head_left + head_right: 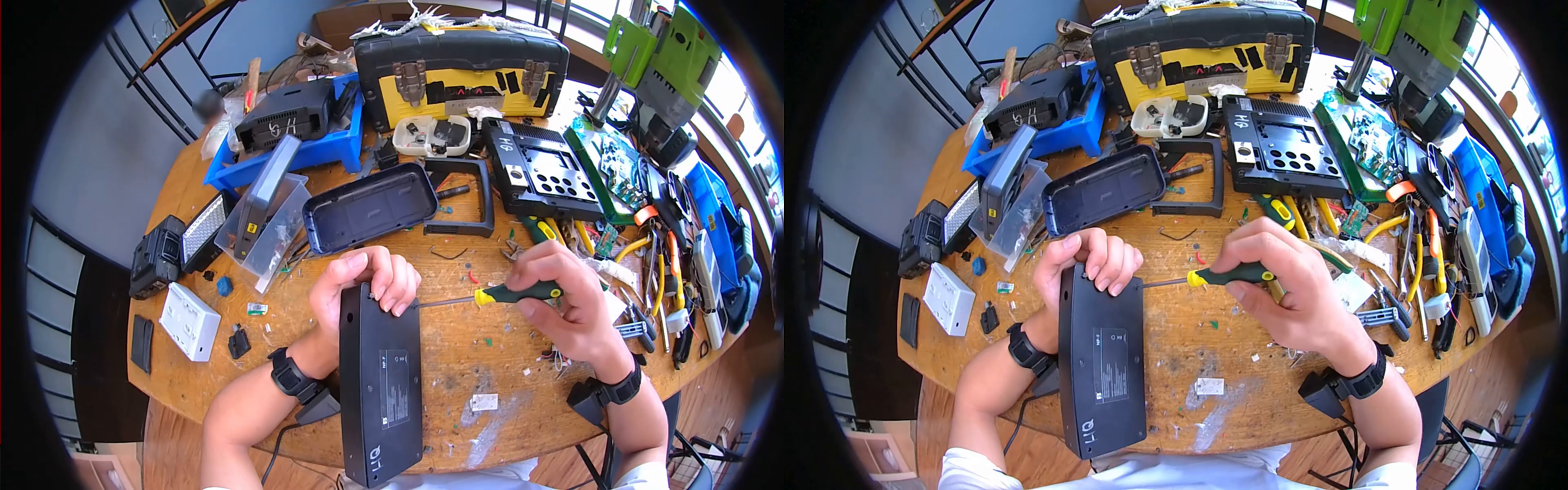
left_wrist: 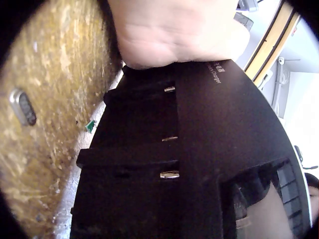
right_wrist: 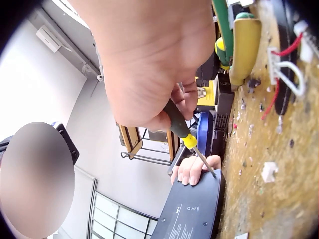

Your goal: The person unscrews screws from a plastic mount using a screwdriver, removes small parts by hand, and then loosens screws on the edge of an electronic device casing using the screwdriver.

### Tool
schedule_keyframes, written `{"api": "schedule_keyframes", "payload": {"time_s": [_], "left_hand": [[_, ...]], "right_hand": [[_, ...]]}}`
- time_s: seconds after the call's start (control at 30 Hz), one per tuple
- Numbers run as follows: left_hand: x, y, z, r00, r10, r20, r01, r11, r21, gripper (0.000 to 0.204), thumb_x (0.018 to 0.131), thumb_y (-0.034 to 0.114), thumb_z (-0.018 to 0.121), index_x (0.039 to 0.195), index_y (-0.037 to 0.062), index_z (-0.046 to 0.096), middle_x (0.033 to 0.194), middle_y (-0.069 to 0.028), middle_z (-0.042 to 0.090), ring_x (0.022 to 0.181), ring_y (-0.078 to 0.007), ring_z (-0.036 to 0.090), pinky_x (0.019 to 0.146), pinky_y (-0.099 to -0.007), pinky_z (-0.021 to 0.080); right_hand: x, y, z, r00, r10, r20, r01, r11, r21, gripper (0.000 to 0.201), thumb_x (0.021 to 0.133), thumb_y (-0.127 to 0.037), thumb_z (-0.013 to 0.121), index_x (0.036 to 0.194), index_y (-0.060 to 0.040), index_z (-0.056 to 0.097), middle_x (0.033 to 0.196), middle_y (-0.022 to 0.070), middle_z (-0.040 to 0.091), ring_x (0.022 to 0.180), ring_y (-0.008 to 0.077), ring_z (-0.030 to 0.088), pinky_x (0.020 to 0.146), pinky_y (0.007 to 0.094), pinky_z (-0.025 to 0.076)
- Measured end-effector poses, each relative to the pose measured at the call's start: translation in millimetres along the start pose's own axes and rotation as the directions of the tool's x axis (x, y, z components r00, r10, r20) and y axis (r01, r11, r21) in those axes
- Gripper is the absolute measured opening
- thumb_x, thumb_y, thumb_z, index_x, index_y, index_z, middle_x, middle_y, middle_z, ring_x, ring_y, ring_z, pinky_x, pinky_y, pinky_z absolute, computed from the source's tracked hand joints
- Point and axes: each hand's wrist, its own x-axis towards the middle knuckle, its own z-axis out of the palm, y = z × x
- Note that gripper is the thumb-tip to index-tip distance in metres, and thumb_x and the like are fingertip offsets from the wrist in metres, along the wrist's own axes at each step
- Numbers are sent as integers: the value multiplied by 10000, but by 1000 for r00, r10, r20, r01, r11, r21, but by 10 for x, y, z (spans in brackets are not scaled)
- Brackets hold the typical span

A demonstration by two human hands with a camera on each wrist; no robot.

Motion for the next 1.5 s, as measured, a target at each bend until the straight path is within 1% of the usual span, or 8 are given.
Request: {"api": "schedule_keyframes", "payload": {"time_s": [0.37,0.57,0.77,1.0,1.13,1.2,1.33,1.5], "left_hand": [[-8,-29,-13,1000,29,-2,-29,999,-27,408,1014,333,351,700,100,466,621,-50,485,636,-189,481,706,-352,398],[-5,-26,-35,1000,24,10,-24,999,-45,405,1014,334,341,702,107,467,621,-48,485,631,-188,480,721,-352,397],[-2,-12,-27,1000,12,7,-12,1000,-25,411,1014,338,336,705,104,472,617,-51,484,629,-193,480,721,-355,401],[-14,-10,-29,1000,23,0,-23,1000,-13,409,1013,347,343,708,104,467,625,-50,485,639,-192,482,723,-353,401],[-19,-4,-50,999,33,-41,-33,999,-8,407,1009,355,348,712,102,463,631,-50,481,644,-194,479,720,-353,401],[-1,12,-92,999,35,-31,-35,999,-4,404,1007,356,350,714,102,462,634,-51,480,646,-195,479,720,-352,401],[7,9,-109,999,41,-13,-41,999,-12,395,1004,350,351,719,102,463,644,-52,481,652,-199,479,720,-350,403],[7,19,-116,1000,26,-4,-26,999,-23,392,1005,346,354,719,100,462,647,-55,481,663,-204,479,712,-348,406]], "right_hand": [[1,-83,24,970,242,11,-235,953,-190,183,890,-92,776,1061,-56,722,998,129,672,926,305,694,753,395,547],[-26,11,80,995,-91,-36,83,978,-191,137,817,15,794,916,-66,746,939,85,630,863,297,676,727,372,547],[-109,89,260,946,283,-160,-188,877,442,547,1053,-507,586,1331,-43,506,1080,32,575,974,114,544,758,291,509],[-91,-139,70,823,567,-41,-568,823,4,296,1032,-220,659,1249,-39,570,998,79,611,829,152,604,759,298,513],[-66,-138,158,850,519,-89,-496,846,195,257,970,-61,694,1206,-36,596,999,96,607,841,162,615,781,290,510],[-40,16,196,983,125,-131,-133,989,-58,317,934,35,681,1229,-37,590,1019,102,614,845,171,622,805,281,505],[-81,-49,266,927,330,-178,-276,922,272,296,956,18,674,1236,-29,590,1022,89,614,856,166,620,802,282,509],[-80,-29,121,900,429,-82,-436,888,-148,310,982,-65,697,1271,-40,584,1019,47,622,859,137,605,771,276,513]]}}
